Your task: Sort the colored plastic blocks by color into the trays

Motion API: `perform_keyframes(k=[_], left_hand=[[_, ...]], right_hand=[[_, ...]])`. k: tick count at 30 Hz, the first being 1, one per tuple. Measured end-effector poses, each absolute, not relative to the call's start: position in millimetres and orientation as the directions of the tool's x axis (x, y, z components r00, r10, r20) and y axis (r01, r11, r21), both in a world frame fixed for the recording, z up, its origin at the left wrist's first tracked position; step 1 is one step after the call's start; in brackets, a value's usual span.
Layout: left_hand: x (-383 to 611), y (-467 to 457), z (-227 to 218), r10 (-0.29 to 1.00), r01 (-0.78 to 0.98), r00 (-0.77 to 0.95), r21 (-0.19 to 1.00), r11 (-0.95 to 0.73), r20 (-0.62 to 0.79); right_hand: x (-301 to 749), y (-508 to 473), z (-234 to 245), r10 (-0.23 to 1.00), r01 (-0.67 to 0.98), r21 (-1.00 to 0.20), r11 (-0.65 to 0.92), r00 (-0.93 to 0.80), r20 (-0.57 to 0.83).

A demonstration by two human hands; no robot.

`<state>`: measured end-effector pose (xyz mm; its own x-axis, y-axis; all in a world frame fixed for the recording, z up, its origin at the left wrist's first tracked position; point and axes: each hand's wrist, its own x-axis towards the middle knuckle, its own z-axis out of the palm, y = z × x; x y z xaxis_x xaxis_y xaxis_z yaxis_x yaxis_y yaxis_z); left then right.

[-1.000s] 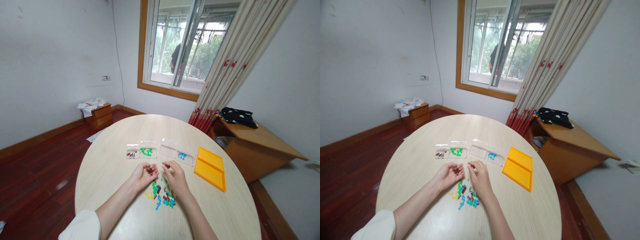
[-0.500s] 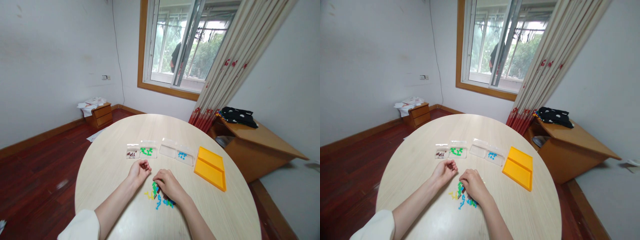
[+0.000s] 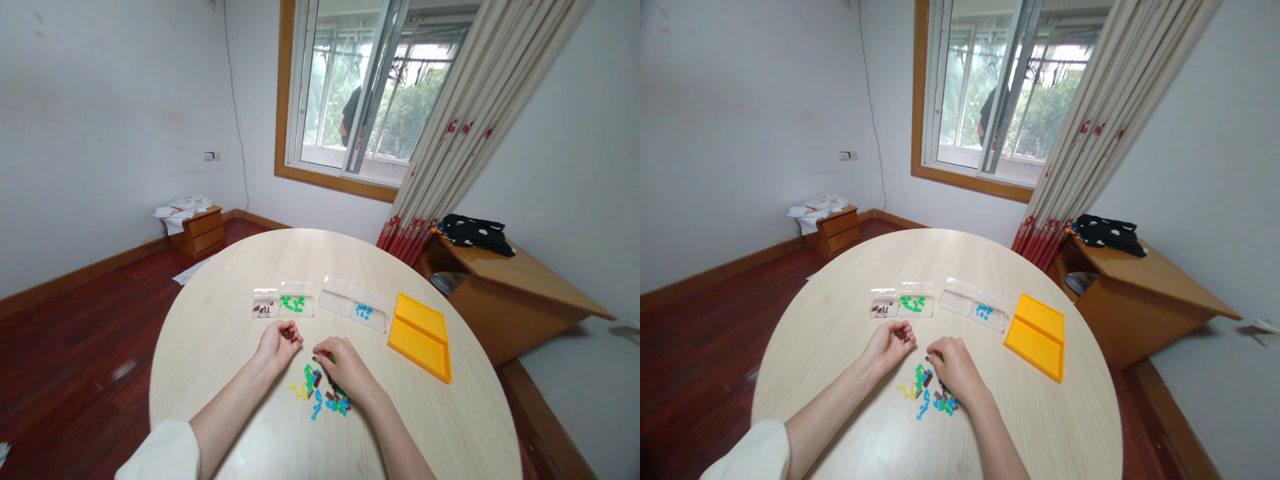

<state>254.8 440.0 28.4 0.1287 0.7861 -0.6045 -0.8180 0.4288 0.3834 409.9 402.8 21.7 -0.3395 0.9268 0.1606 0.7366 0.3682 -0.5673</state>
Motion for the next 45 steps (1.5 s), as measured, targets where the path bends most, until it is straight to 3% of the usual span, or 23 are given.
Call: perform_keyframes(k=[17, 26, 34, 45], left_hand=[[255, 441, 26, 0.783, -0.814, 0.127, 0.387, 0.434, -0.609], [255, 440, 27, 0.779, -0.822, 0.132, 0.371, 0.432, -0.614], [255, 440, 26, 0.78, -0.821, 0.133, 0.373, 0.432, -0.612], [256, 436, 32, 0.767, -0.778, 0.215, 0.369, 0.509, -0.605]], right_hand=[[408, 404, 27, 0.941, 0.76, -0.555, 0.338, -0.295, 0.168], [414, 401, 25, 0.933, 0.707, -0.617, 0.345, -0.327, 0.148], [408, 406, 17, 0.893, 0.721, -0.54, 0.434, -0.423, 0.152], [412, 404, 23, 0.917, 0.769, -0.501, 0.398, -0.335, 0.214]])
